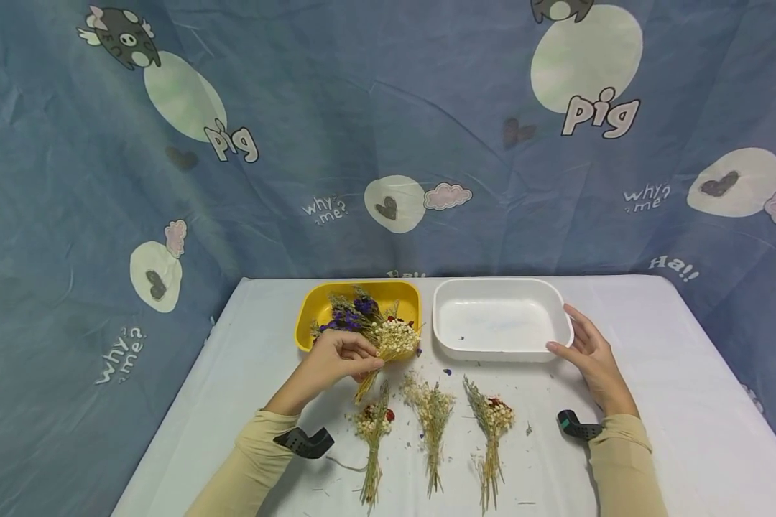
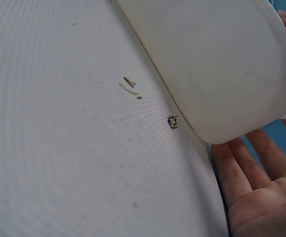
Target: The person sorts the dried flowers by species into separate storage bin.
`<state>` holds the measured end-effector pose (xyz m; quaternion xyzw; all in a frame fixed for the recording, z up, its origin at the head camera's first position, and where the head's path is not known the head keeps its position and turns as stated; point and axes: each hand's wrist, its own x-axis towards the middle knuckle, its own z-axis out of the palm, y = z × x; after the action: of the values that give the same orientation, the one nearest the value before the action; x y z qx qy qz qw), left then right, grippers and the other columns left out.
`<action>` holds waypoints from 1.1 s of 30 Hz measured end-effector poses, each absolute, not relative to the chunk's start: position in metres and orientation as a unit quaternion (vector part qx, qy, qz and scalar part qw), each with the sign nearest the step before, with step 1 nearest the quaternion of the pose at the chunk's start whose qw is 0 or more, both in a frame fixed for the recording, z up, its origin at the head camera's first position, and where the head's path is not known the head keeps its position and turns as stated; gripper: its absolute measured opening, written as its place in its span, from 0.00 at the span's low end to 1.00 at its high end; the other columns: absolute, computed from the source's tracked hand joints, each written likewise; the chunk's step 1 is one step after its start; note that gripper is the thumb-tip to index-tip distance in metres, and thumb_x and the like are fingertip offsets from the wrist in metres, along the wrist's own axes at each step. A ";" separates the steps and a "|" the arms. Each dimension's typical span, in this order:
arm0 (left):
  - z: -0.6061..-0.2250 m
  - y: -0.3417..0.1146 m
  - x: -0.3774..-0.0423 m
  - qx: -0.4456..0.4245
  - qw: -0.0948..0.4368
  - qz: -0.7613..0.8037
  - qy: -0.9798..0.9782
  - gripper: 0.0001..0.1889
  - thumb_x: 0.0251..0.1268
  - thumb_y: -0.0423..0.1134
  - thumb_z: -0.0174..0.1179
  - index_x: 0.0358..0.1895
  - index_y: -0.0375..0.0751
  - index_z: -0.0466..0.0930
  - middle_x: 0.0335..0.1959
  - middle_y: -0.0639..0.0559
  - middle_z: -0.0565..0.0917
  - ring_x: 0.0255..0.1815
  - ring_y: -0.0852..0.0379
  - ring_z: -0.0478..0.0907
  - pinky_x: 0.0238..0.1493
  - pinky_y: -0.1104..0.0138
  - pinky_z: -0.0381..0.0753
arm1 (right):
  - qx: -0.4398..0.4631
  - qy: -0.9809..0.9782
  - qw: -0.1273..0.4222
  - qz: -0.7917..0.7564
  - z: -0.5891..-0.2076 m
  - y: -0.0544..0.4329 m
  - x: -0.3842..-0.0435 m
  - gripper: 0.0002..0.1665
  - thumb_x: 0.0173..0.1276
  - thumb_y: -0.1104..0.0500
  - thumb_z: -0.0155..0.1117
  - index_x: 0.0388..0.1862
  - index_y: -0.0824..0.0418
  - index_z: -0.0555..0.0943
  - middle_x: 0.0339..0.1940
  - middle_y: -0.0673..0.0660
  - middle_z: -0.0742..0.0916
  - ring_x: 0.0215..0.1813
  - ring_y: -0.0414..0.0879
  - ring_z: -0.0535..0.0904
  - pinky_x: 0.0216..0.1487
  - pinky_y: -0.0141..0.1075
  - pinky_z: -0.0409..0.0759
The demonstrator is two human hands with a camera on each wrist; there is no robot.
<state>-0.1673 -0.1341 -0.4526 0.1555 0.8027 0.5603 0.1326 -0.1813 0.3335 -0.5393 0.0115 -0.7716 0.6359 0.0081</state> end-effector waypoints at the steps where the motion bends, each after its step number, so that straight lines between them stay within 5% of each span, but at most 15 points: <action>1: -0.452 -0.132 -0.170 0.157 0.134 0.560 0.803 0.13 0.60 0.47 0.76 0.42 0.45 0.90 0.35 0.48 0.91 0.29 0.52 0.87 0.40 0.43 0.91 | 0.012 -0.771 0.008 0.637 -0.539 0.333 -0.181 0.53 0.73 0.59 0.69 0.86 0.40 0.51 0.88 0.55 0.57 0.70 0.25 0.67 0.67 0.14 0.72; 4: -0.450 -0.125 -0.178 0.162 0.138 0.555 0.804 0.13 0.60 0.48 0.76 0.42 0.45 0.91 0.35 0.49 0.91 0.29 0.53 0.87 0.41 0.42 0.91 | 0.013 -0.770 0.010 0.638 -0.539 0.333 -0.181 0.53 0.73 0.60 0.70 0.86 0.40 0.51 0.87 0.56 0.57 0.71 0.25 0.67 0.66 0.13 0.72; 12: -0.442 -0.104 -0.199 0.192 0.122 0.517 0.825 0.10 0.59 0.49 0.77 0.38 0.49 0.91 0.35 0.52 0.91 0.31 0.55 0.87 0.34 0.63 0.91 | 0.011 -0.770 0.010 0.638 -0.537 0.332 -0.180 0.53 0.73 0.60 0.69 0.86 0.40 0.51 0.88 0.55 0.57 0.77 0.31 0.65 0.68 0.14 0.71; 20: -0.440 -0.084 -0.219 0.223 0.153 0.527 0.806 0.09 0.63 0.48 0.74 0.39 0.49 0.91 0.34 0.51 0.90 0.31 0.45 0.86 0.38 0.52 0.92 | 0.005 -0.779 0.006 0.627 -0.536 0.332 -0.180 0.53 0.73 0.58 0.69 0.86 0.39 0.50 0.87 0.57 0.57 0.75 0.30 0.66 0.68 0.14 0.71; 33: -0.436 -0.041 -0.260 0.240 0.189 0.492 0.815 0.07 0.65 0.42 0.73 0.39 0.42 0.91 0.29 0.49 0.90 0.26 0.58 0.84 0.35 0.58 0.93 | -0.001 -0.786 0.008 0.618 -0.535 0.333 -0.181 0.53 0.73 0.57 0.70 0.86 0.38 0.50 0.87 0.58 0.58 0.73 0.28 0.67 0.67 0.13 0.71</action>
<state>-0.2596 -0.0407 -0.4356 0.2400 0.8153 0.4919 0.1890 -0.1806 0.3327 -0.5349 -0.0007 -0.7863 0.6179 0.0076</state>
